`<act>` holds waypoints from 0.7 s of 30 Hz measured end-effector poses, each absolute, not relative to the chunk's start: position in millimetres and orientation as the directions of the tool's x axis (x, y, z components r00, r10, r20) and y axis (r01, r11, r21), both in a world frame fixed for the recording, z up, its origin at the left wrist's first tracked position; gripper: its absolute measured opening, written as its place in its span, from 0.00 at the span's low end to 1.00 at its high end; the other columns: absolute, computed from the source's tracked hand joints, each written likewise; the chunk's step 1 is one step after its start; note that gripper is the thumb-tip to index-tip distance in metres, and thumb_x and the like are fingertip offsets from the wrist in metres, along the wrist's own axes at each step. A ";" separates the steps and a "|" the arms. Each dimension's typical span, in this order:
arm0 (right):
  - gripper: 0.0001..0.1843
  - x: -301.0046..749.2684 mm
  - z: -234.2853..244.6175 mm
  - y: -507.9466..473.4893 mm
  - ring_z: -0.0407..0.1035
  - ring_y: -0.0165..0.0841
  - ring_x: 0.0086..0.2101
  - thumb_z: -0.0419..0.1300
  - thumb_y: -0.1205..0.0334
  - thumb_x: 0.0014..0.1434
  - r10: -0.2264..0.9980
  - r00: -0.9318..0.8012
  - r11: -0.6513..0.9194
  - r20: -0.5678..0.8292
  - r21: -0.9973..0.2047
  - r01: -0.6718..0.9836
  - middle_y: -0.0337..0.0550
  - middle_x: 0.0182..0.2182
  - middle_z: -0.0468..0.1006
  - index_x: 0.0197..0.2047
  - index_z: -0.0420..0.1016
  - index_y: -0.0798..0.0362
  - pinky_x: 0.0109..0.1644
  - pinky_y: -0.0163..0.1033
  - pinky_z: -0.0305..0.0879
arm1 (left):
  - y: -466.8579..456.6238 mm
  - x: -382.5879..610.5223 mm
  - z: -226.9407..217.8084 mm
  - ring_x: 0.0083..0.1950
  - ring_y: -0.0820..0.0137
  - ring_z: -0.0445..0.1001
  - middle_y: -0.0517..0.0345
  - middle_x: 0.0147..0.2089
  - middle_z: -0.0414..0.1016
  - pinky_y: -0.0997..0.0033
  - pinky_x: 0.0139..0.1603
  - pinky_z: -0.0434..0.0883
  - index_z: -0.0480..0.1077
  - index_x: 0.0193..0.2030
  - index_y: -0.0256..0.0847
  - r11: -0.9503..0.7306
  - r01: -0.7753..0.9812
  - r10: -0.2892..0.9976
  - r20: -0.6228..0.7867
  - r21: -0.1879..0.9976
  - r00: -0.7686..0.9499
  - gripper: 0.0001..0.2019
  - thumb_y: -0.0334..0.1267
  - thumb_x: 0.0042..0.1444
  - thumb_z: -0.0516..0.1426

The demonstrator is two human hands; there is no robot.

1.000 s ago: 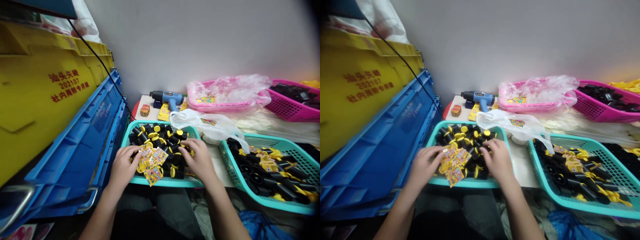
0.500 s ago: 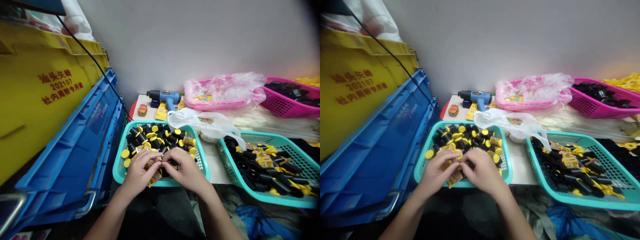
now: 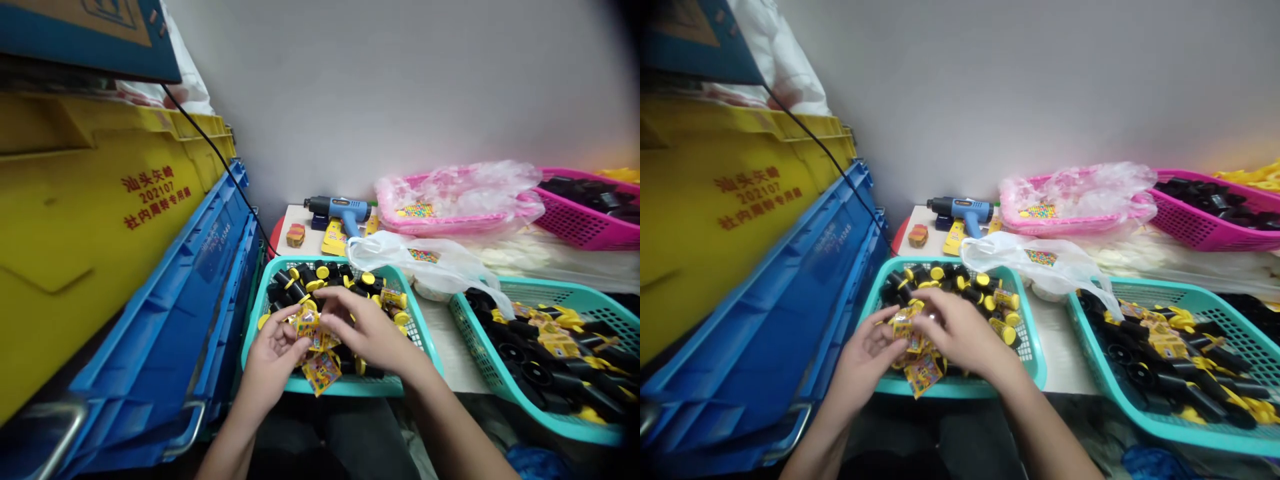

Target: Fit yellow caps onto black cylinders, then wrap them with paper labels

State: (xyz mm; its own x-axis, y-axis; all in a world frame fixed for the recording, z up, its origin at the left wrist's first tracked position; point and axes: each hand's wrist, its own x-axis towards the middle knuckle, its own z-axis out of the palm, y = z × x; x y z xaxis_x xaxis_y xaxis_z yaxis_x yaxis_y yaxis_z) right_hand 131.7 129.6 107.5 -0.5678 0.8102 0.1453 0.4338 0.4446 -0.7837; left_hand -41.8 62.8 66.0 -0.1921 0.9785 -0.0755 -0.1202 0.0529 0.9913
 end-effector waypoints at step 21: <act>0.17 137.3 72.7 113.5 0.65 0.28 0.26 0.64 0.49 0.54 0.944 -0.330 -0.044 -0.017 -0.996 -0.076 0.36 0.26 0.69 0.42 0.71 0.51 0.31 0.34 0.66 | 73.3 -51.0 61.0 0.33 0.70 0.79 0.53 0.35 0.83 0.78 0.31 0.76 0.78 0.40 0.36 0.121 -0.275 0.940 -0.200 0.954 -0.278 0.17 0.37 0.40 0.68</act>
State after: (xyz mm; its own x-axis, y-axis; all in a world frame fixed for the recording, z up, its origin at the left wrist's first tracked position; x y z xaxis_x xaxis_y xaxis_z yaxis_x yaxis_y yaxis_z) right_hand 137.3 113.5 72.7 -0.3297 0.9439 -0.0170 -0.0759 -0.0444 -0.9961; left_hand -51.0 73.3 61.0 -0.2783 0.9395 -0.1997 -0.2747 0.1214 0.9539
